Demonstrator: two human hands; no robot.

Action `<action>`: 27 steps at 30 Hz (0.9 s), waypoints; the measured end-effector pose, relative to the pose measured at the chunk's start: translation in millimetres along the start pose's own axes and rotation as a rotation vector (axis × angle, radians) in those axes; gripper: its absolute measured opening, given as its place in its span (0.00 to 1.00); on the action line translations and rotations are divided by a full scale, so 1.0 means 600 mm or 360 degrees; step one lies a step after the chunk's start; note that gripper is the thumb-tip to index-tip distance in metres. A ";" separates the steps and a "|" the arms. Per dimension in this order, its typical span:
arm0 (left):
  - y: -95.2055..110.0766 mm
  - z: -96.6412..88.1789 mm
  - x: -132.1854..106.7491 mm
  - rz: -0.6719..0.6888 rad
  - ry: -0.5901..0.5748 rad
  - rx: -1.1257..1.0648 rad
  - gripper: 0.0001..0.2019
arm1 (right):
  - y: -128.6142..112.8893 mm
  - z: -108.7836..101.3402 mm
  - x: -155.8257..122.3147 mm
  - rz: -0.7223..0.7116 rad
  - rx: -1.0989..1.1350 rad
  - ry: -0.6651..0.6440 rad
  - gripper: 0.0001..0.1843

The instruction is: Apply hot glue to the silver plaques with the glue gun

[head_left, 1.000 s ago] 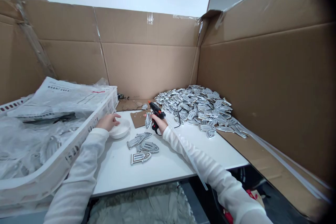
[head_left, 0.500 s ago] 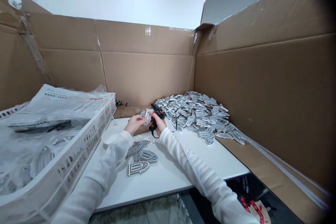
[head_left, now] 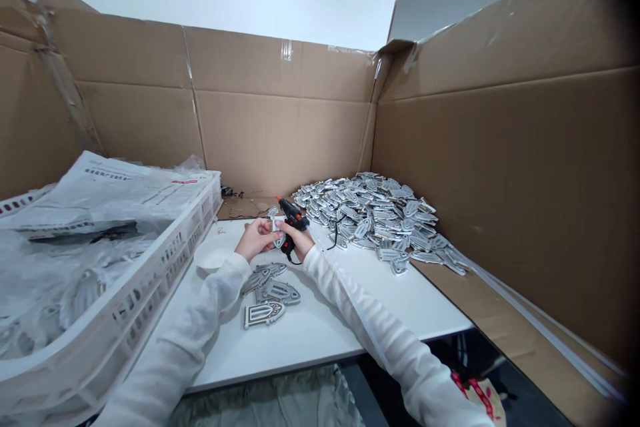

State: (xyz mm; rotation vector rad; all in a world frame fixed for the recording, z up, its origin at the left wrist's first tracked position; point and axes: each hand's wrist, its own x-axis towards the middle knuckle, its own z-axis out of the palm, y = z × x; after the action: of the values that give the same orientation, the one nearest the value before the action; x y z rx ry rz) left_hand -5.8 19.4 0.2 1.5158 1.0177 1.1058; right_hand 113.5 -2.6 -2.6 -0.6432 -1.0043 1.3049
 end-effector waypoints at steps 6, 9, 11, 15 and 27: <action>-0.001 0.008 -0.006 0.0085 -0.0078 0.0032 0.18 | 0.004 -0.012 0.008 0.0043 -0.0077 0.0013 0.16; -0.002 0.013 -0.009 0.0142 -0.0086 -0.0022 0.19 | 0.005 -0.014 0.009 0.0024 -0.0089 0.0025 0.17; -0.002 0.017 -0.011 0.0167 -0.0091 -0.0082 0.19 | 0.005 -0.014 0.009 0.0002 -0.0092 0.0014 0.17; 0.001 0.025 -0.015 0.0165 -0.0063 -0.0171 0.17 | 0.005 -0.013 0.010 -0.0051 -0.0129 0.0046 0.16; 0.004 0.009 -0.010 0.0311 0.0293 -0.0349 0.19 | -0.002 -0.016 -0.016 -0.1185 -0.1622 -0.0038 0.07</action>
State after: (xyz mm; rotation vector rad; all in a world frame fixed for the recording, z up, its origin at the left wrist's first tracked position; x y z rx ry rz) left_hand -1.8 11.9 1.0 1.3756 0.8504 1.4673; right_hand 123.2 -10.7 -8.0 -0.8681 -1.7160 0.0797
